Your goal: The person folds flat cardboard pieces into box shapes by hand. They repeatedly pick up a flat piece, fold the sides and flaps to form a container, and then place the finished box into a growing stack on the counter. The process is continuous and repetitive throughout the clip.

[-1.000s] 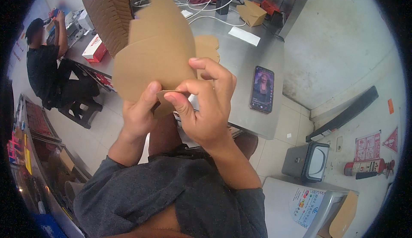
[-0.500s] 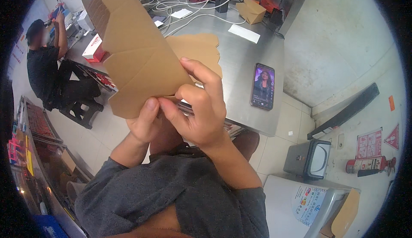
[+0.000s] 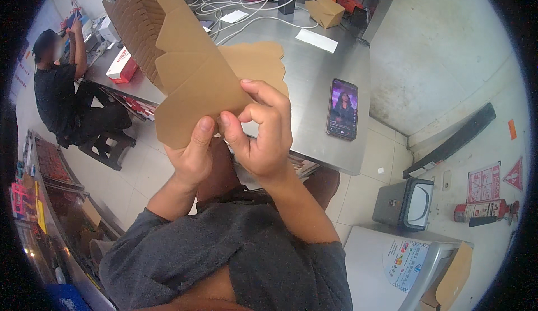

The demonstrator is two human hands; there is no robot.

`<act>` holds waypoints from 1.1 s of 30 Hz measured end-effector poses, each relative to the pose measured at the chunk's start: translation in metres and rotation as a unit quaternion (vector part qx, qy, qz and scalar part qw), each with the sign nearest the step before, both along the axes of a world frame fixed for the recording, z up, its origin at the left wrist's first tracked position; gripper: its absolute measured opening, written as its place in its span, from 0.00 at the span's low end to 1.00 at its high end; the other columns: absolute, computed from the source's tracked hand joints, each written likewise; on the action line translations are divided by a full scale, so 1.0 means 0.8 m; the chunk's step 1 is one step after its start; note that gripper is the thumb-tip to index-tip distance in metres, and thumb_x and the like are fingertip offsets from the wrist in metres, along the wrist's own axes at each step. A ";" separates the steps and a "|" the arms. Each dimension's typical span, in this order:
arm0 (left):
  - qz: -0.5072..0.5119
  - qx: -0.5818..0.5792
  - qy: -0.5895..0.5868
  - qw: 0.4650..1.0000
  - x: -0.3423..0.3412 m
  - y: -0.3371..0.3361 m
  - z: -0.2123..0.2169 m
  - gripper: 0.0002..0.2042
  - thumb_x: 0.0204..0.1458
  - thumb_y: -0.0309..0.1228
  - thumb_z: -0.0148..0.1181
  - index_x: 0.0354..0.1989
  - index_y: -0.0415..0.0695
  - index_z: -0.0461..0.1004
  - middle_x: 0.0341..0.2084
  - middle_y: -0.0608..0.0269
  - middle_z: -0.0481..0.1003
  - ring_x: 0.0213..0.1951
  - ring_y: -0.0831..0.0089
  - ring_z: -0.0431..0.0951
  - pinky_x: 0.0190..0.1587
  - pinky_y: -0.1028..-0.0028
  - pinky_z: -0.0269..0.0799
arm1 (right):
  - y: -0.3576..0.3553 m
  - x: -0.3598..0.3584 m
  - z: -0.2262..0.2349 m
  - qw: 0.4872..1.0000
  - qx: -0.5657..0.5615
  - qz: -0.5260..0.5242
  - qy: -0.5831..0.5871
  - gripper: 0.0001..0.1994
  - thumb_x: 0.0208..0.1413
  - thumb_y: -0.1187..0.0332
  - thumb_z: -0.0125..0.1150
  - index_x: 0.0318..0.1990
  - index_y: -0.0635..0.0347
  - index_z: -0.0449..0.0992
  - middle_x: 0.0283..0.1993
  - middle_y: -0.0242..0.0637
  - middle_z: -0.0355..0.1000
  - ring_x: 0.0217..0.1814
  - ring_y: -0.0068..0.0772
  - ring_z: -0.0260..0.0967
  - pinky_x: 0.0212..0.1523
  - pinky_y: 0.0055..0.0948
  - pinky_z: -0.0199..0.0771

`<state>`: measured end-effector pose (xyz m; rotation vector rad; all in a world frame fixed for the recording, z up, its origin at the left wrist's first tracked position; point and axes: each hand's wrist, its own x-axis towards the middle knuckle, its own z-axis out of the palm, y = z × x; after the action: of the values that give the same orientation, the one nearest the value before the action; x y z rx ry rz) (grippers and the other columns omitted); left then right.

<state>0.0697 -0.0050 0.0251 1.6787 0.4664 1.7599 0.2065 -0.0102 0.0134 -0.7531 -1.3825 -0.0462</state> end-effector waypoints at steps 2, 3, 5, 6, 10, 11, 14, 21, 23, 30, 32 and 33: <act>0.017 0.002 -0.015 1.000 0.005 -0.001 0.008 0.13 0.66 0.23 0.59 0.55 0.30 0.75 0.47 0.53 0.81 0.47 0.69 0.80 0.49 0.69 0.76 | 0.003 0.007 0.003 0.999 0.004 0.022 -0.028 0.16 0.58 0.68 0.76 0.41 0.61 0.71 0.60 0.55 0.71 0.61 0.51 0.74 0.60 0.42 0.80; 0.014 -0.007 -0.010 1.000 0.003 0.000 0.008 0.12 0.66 0.23 0.59 0.54 0.30 0.76 0.47 0.53 0.81 0.46 0.69 0.80 0.49 0.70 0.76 | 0.003 0.008 0.005 0.999 0.005 0.034 -0.040 0.16 0.57 0.68 0.76 0.41 0.61 0.71 0.61 0.55 0.71 0.61 0.51 0.74 0.60 0.42 0.79; 0.007 -0.026 0.002 1.000 -0.004 0.003 0.007 0.11 0.66 0.23 0.59 0.54 0.30 0.76 0.46 0.54 0.81 0.45 0.70 0.80 0.48 0.70 0.76 | -0.004 0.008 0.012 0.997 -0.036 0.042 -0.049 0.16 0.57 0.68 0.76 0.42 0.62 0.72 0.61 0.55 0.71 0.62 0.51 0.74 0.60 0.41 0.79; 0.005 -0.026 0.003 1.000 -0.005 0.003 0.007 0.11 0.66 0.23 0.59 0.53 0.30 0.76 0.45 0.54 0.81 0.45 0.70 0.80 0.48 0.70 0.75 | -0.006 0.008 0.014 0.996 -0.055 0.045 -0.054 0.15 0.57 0.68 0.76 0.42 0.62 0.72 0.61 0.55 0.71 0.62 0.52 0.74 0.60 0.41 0.78; 0.011 0.014 0.029 0.999 -0.005 0.003 0.006 0.11 0.65 0.22 0.59 0.53 0.30 0.77 0.44 0.55 0.81 0.44 0.70 0.80 0.46 0.71 0.75 | -0.003 0.006 0.011 0.998 -0.016 0.052 -0.013 0.12 0.57 0.71 0.74 0.40 0.63 0.73 0.60 0.56 0.71 0.61 0.51 0.75 0.59 0.41 0.79; 0.017 0.035 0.041 0.998 -0.005 0.003 0.006 0.11 0.65 0.22 0.59 0.52 0.30 0.77 0.43 0.55 0.81 0.44 0.70 0.80 0.45 0.71 0.75 | -0.003 0.005 0.009 0.999 -0.006 0.044 -0.004 0.11 0.57 0.72 0.74 0.39 0.64 0.74 0.60 0.56 0.71 0.61 0.51 0.75 0.59 0.41 0.79; 0.015 0.025 0.000 1.000 0.004 0.000 0.004 0.10 0.65 0.22 0.60 0.52 0.30 0.77 0.43 0.54 0.81 0.42 0.70 0.80 0.42 0.71 0.75 | -0.006 0.003 0.003 1.000 -0.004 0.028 0.012 0.09 0.58 0.75 0.71 0.39 0.64 0.74 0.60 0.56 0.71 0.61 0.51 0.75 0.60 0.41 0.79; 0.012 0.053 0.061 0.997 -0.001 0.005 0.000 0.11 0.64 0.22 0.61 0.53 0.30 0.76 0.46 0.51 0.79 0.46 0.65 0.80 0.48 0.69 0.75 | -0.003 0.005 -0.008 0.997 -0.038 0.045 0.058 0.14 0.58 0.66 0.75 0.41 0.62 0.74 0.58 0.50 0.71 0.56 0.44 0.75 0.57 0.38 0.78; 0.013 0.051 0.093 0.994 -0.004 0.006 -0.002 0.13 0.64 0.22 0.60 0.55 0.31 0.75 0.48 0.51 0.78 0.50 0.64 0.79 0.53 0.67 0.74 | 0.000 0.012 -0.013 0.998 -0.022 0.041 0.037 0.18 0.57 0.61 0.76 0.44 0.61 0.74 0.58 0.48 0.70 0.54 0.42 0.74 0.56 0.36 0.76; -0.140 -0.057 0.087 0.985 -0.012 -0.007 0.007 0.20 0.66 0.25 0.58 0.65 0.31 0.68 0.54 0.51 0.77 0.57 0.60 0.77 0.62 0.64 0.69 | 0.012 0.021 -0.003 0.992 -0.010 0.119 0.027 0.37 0.62 0.42 0.66 0.64 0.63 0.65 0.63 0.50 0.64 0.62 0.41 0.67 0.61 0.38 0.70; -0.164 -0.023 0.113 0.980 -0.013 0.001 0.003 0.19 0.65 0.25 0.59 0.63 0.33 0.72 0.57 0.49 0.77 0.59 0.60 0.77 0.62 0.65 0.69 | 0.015 0.021 -0.012 0.987 -0.036 0.151 0.047 0.41 0.65 0.38 0.58 0.70 0.67 0.59 0.69 0.52 0.61 0.67 0.40 0.64 0.68 0.40 0.64; -0.158 -0.015 0.155 0.975 -0.014 0.001 0.007 0.17 0.65 0.26 0.60 0.61 0.34 0.74 0.56 0.50 0.77 0.58 0.61 0.77 0.61 0.65 0.70 | 0.016 0.022 -0.015 0.983 -0.049 0.164 0.058 0.44 0.66 0.36 0.54 0.72 0.68 0.55 0.72 0.53 0.60 0.70 0.40 0.62 0.71 0.41 0.61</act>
<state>0.0586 -0.0041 0.0308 1.8977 0.3365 1.2643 0.2238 0.0029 0.0017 -0.5907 -1.3897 0.3226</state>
